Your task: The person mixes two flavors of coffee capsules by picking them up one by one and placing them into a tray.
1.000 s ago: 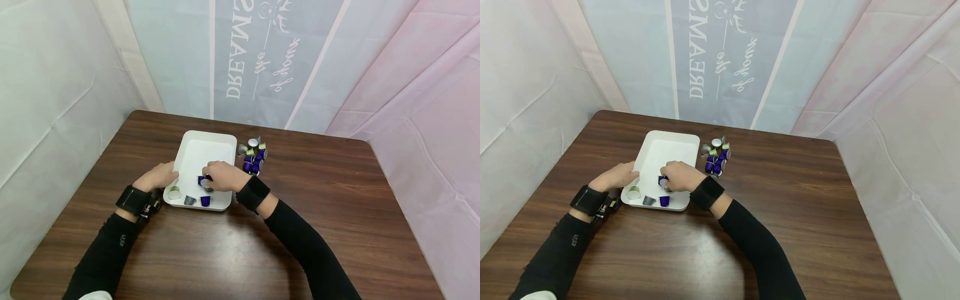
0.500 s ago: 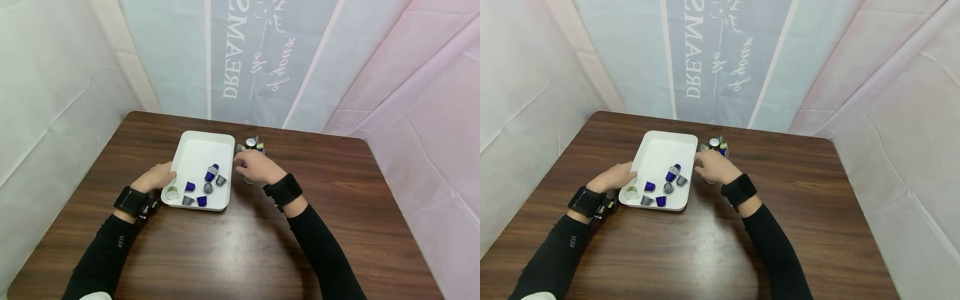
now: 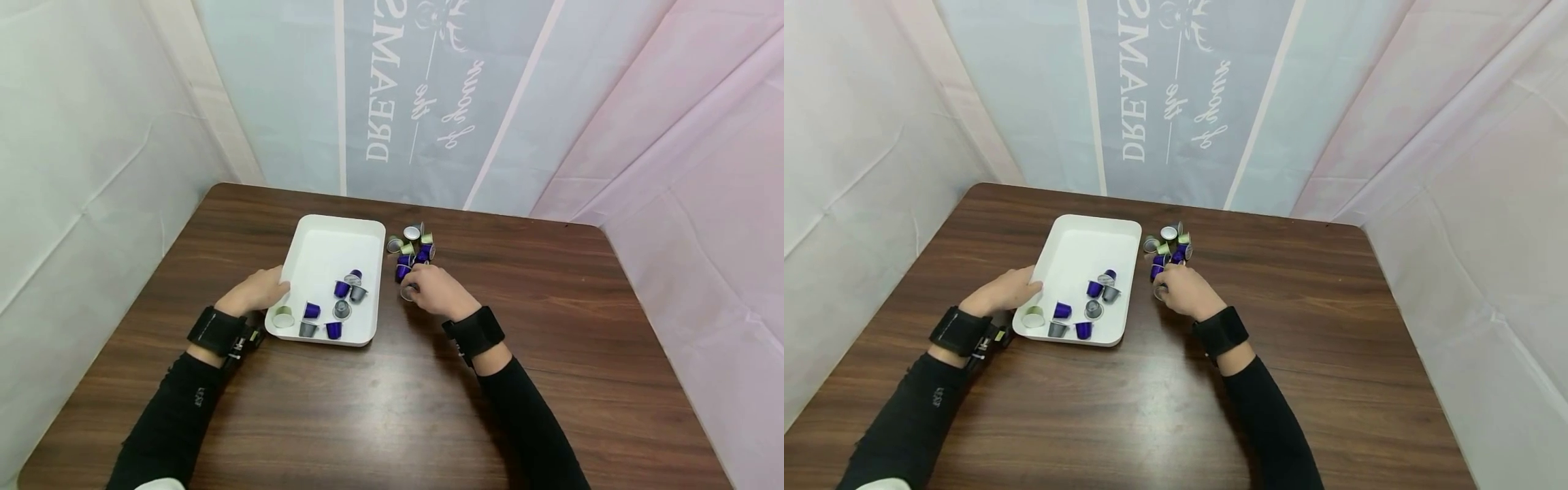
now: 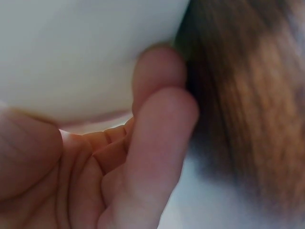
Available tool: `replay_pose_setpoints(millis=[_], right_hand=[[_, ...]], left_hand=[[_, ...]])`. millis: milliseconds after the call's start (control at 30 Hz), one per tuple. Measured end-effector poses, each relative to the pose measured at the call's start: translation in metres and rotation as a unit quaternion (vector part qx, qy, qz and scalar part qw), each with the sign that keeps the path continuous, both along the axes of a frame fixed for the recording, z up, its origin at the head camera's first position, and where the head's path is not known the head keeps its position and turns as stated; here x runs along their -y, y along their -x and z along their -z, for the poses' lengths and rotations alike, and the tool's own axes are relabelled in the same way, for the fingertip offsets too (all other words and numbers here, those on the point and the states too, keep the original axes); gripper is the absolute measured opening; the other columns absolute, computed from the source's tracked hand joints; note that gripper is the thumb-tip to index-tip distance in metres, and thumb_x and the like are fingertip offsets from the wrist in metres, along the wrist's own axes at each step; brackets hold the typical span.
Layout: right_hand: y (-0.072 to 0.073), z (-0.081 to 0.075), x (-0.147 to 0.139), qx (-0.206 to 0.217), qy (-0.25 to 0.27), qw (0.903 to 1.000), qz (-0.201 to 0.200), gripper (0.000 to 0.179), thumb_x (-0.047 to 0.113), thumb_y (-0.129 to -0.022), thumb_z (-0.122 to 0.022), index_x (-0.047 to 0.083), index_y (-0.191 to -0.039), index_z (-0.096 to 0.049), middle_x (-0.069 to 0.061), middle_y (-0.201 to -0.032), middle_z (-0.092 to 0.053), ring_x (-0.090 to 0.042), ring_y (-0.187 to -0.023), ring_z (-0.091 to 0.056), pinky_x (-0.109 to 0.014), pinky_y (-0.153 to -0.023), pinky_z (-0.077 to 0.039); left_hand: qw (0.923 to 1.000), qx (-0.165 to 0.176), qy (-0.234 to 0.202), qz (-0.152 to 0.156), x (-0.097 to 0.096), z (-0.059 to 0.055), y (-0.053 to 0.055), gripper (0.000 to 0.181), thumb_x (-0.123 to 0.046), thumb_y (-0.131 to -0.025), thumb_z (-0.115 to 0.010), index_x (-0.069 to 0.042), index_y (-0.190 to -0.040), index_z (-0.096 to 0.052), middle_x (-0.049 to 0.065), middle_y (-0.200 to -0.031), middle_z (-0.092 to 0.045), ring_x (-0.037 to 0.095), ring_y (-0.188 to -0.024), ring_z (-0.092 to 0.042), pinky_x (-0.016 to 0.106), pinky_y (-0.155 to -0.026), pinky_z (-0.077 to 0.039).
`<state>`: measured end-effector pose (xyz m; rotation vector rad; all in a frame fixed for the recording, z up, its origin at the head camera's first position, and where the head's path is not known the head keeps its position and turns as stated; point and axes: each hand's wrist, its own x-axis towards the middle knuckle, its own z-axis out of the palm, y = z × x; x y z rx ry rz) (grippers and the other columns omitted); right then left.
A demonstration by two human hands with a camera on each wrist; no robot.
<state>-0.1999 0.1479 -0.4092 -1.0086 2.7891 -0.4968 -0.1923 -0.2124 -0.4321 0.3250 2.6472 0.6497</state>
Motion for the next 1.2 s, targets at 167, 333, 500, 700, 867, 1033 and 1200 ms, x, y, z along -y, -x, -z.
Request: replay_pose_setpoints(millis=[167,333,500,700,867,1033,1200], right_hand=[[-0.006,0.006,0.003,-0.023,0.006,0.9997,0.001,0.017,0.006,-0.087,-0.065,0.006,-0.104,-0.071,-0.007,-0.096,-0.06,-0.017,-0.08,-0.058,-0.03,-0.069,-0.048],[-0.009,0.011,0.005,-0.01,-0.005,0.9996,0.026,0.021,0.007,-0.085,-0.069,0.007,-0.106,-0.067,-0.007,-0.099,-0.057,-0.019,-0.082,-0.057,-0.032,-0.071,-0.048],[-0.01,0.015,0.006,0.007,-0.046,0.9981,0.04,0.04,0.009,-0.078,-0.076,0.008,-0.115,-0.062,-0.009,-0.104,-0.057,-0.022,-0.09,-0.057,-0.036,-0.078,-0.048],[-0.01,0.019,0.008,0.005,-0.069,0.9974,0.022,0.038,0.005,-0.08,-0.074,0.007,-0.115,-0.06,-0.01,-0.103,-0.059,-0.023,-0.09,-0.059,-0.036,-0.077,-0.048],[-0.01,0.019,0.008,0.004,-0.067,0.9977,0.014,0.034,0.008,-0.081,-0.073,0.007,-0.113,-0.061,-0.009,-0.102,-0.059,-0.022,-0.087,-0.059,-0.036,-0.076,-0.049],[-0.009,0.018,0.009,0.019,-0.073,0.9968,0.028,0.037,0.019,-0.084,-0.072,0.005,-0.116,-0.061,-0.008,-0.103,-0.057,-0.019,-0.082,-0.056,-0.034,-0.072,-0.047],[-0.009,0.015,0.009,0.036,-0.072,0.9959,0.042,0.039,0.027,-0.087,-0.069,0.005,-0.119,-0.061,-0.009,-0.109,-0.058,-0.018,-0.085,-0.055,-0.033,-0.071,-0.045]], left_hand=[[1.0,0.001,-0.006,0.004,0.0,0.001,0.0,0.051,-0.017,-0.101,-0.033,0.007,-0.145,-0.026,0.028,-0.126,-0.052,0.026,-0.081,-0.057,0.036,-0.066,-0.045],[0.9997,-0.018,-0.006,0.014,0.001,0.001,0.001,0.05,-0.015,-0.101,-0.034,0.006,-0.145,-0.027,0.026,-0.131,-0.049,0.029,-0.093,-0.056,0.041,-0.076,-0.043],[0.9997,-0.019,-0.011,0.014,0.001,0.001,0.003,0.05,-0.015,-0.101,-0.034,0.003,-0.147,-0.026,0.024,-0.132,-0.049,0.029,-0.091,-0.054,0.042,-0.076,-0.042],[0.9997,-0.021,-0.011,0.011,0.0,0.005,0.002,0.049,-0.015,-0.101,-0.034,0.004,-0.146,-0.028,0.024,-0.129,-0.051,0.028,-0.088,-0.055,0.041,-0.074,-0.043],[0.9993,-0.033,-0.012,0.015,0.001,0.005,0.002,0.048,-0.014,-0.1,-0.034,0.007,-0.143,-0.032,0.027,-0.125,-0.053,0.029,-0.087,-0.056,0.043,-0.077,-0.044],[0.9994,-0.028,-0.013,0.013,0.001,0.005,0.002,0.048,-0.014,-0.1,-0.034,0.008,-0.143,-0.031,0.027,-0.126,-0.052,0.029,-0.087,-0.055,0.043,-0.076,-0.044],[0.9994,-0.027,-0.011,0.016,0.001,0.004,0.002,0.049,-0.015,-0.1,-0.034,0.008,-0.143,-0.031,0.028,-0.13,-0.049,0.032,-0.093,-0.053,0.045,-0.079,-0.042]])
